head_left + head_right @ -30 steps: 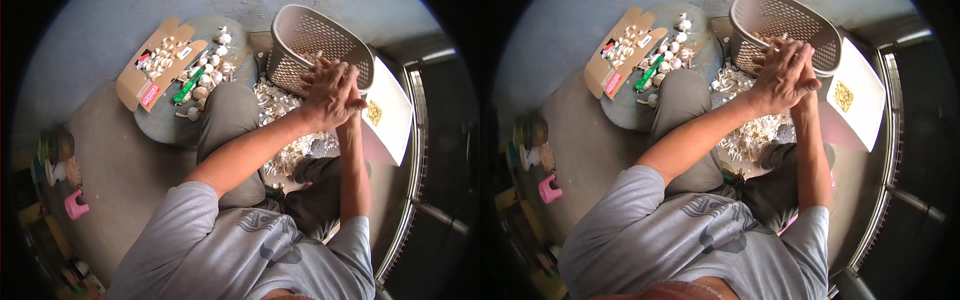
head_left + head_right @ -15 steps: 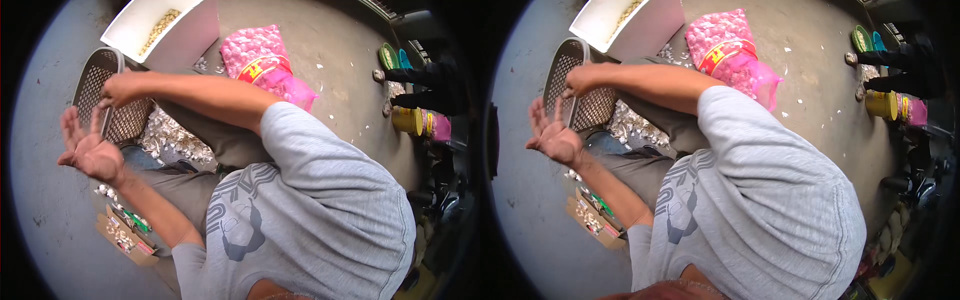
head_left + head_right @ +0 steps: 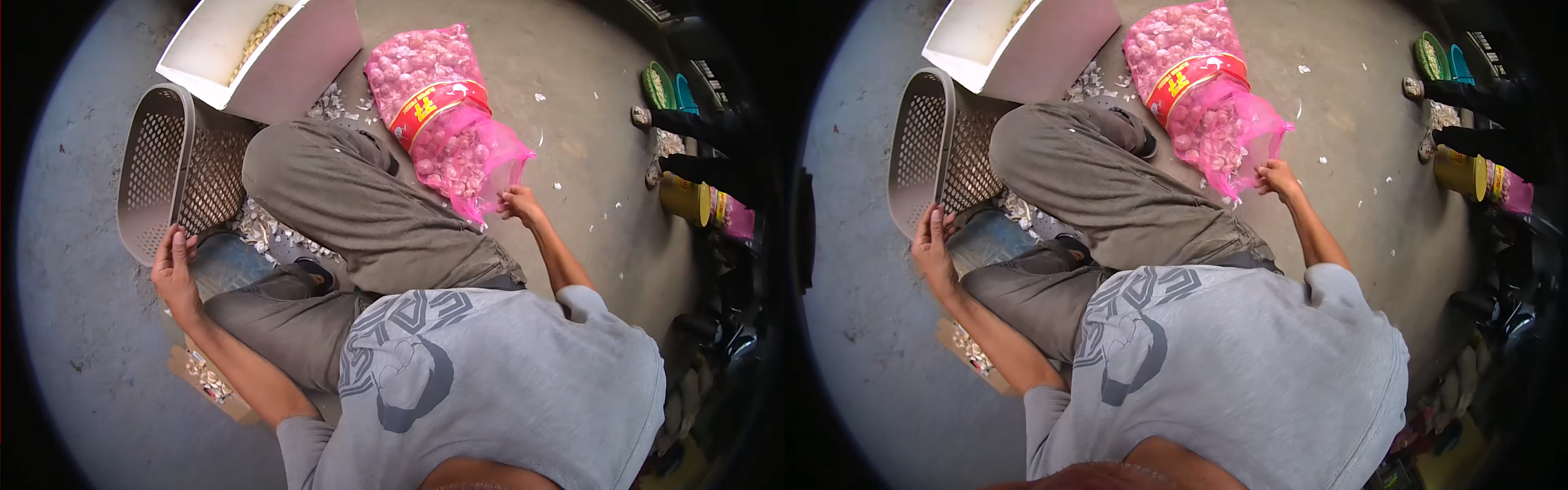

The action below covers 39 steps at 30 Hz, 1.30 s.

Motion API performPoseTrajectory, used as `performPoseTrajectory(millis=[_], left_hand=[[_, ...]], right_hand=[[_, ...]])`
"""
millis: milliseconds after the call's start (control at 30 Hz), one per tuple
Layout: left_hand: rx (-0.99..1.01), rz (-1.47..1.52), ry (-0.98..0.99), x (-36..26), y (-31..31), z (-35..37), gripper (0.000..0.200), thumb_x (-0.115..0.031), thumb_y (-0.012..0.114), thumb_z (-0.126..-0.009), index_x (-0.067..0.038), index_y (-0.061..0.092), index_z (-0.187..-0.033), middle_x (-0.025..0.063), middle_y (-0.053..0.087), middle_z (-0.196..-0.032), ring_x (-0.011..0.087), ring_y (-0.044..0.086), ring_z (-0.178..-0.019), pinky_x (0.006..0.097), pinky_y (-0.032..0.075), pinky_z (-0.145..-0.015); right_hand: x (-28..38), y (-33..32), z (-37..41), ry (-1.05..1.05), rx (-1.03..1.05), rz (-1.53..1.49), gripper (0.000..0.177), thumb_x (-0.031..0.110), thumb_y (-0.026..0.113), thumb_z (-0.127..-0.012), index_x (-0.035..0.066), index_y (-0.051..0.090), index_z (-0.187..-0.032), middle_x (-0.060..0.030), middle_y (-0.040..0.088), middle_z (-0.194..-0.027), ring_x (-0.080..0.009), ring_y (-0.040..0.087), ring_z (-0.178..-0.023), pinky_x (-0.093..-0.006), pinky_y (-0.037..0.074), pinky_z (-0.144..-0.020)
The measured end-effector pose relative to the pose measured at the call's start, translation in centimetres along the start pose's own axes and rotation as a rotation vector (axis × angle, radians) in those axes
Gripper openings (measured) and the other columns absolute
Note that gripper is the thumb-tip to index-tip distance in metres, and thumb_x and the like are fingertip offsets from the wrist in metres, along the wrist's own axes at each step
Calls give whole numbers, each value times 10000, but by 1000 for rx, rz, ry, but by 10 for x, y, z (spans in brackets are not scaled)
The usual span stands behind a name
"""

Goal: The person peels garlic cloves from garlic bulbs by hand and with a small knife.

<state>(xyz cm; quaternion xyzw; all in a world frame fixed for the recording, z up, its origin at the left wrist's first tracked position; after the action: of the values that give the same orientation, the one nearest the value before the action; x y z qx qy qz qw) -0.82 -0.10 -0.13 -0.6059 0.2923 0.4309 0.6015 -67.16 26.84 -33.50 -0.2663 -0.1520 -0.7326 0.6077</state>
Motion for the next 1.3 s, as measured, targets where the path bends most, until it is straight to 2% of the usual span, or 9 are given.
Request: performPoseTrajectory(millis=[67, 133, 200, 233, 367, 467, 667, 733, 1300], left_hand=[[153, -157, 4, 4, 19, -2, 347, -202, 646, -1041, 35, 657, -1294, 102, 712, -1149, 139, 689, -964, 244, 539, -821], [278, -366, 58, 5, 33, 0, 374, -191, 682, -1010, 34, 649, -1307, 124, 706, -1140, 149, 652, -990, 272, 518, -870], [387, -567, 57, -14, 54, 12, 401, -184, 703, -988, 30, 639, -1321, 145, 702, -1140, 170, 641, -1024, 297, 515, -901], [409, -627, 10, -13, 57, 13, 445, -176, 723, -955, 23, 623, -1340, 193, 703, -1162, 245, 663, -1060, 347, 514, -941], [432, -813, 36, 1, 52, 11, 442, -179, 715, -947, 31, 626, -1326, 234, 688, -1240, 344, 672, -1132, 393, 506, -982], [400, -799, -5, 9, 41, -1, 437, -184, 718, -937, 37, 631, -1303, 237, 671, -1254, 367, 649, -1160, 403, 491, -991], [445, -875, 99, 38, 55, -27, 442, -195, 718, -943, 49, 630, -1302, 241, 699, -1216, 340, 686, -1100, 398, 518, -959], [472, -862, -50, 30, 67, -25, 452, -207, 722, -938, 48, 630, -1300, 250, 702, -1200, 353, 691, -1081, 399, 523, -943], [446, -803, 15, 6, 84, -30, 432, -215, 718, -938, 51, 643, -1270, 263, 708, -1125, 357, 694, -1014, 400, 523, -912]], right_hand=[[1, 22, -37, -21, -64, -64, 185, 169, 621, -1009, 2, 696, -1034, -101, 704, -826, -203, 722, -641, -322, 588, -498], [59, 57, -43, -90, 33, 554, 159, 170, 632, -1005, 42, 674, -1090, -105, 697, -871, -213, 719, -688, -344, 602, -532], [98, 80, -58, -165, 42, 827, 159, 171, 633, -1004, 43, 674, -1089, -105, 698, -871, -214, 718, -686, -344, 601, -530], [113, 84, -70, -173, -4, 817, 159, 171, 634, -1003, 43, 674, -1089, -105, 698, -871, -214, 717, -685, -345, 600, -529], [144, 78, -108, -123, -164, 601, 160, 174, 636, -1001, 45, 674, -1088, -106, 698, -870, -215, 715, -682, -345, 598, -525], [155, 72, -125, -81, -205, 459, 161, 175, 638, -999, 46, 673, -1087, -106, 699, -870, -215, 713, -679, -346, 596, -523], [149, 68, -138, -8, -197, 165, 162, 178, 641, -995, 49, 673, -1086, -107, 699, -869, -217, 709, -674, -347, 593, -517], [148, 70, -139, 6, -190, 82, 162, 180, 642, -993, 49, 673, -1085, -107, 700, -869, -217, 708, -673, -348, 592, -515], [111, 93, -112, 50, -35, -375, 166, 189, 652, -982, 56, 671, -1081, -109, 702, -867, -221, 697, -658, -351, 583, -499]])
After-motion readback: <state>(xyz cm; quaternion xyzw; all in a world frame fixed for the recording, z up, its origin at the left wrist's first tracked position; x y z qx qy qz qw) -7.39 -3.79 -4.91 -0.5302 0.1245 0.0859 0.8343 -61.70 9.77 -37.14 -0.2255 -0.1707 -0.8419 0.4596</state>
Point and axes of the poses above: each hand's wrist, its own z-axis away from the middle knuckle, its own y-axis out of the palm, x = y × z, the point moved 6 cm from there along -z, towards the middle knuckle
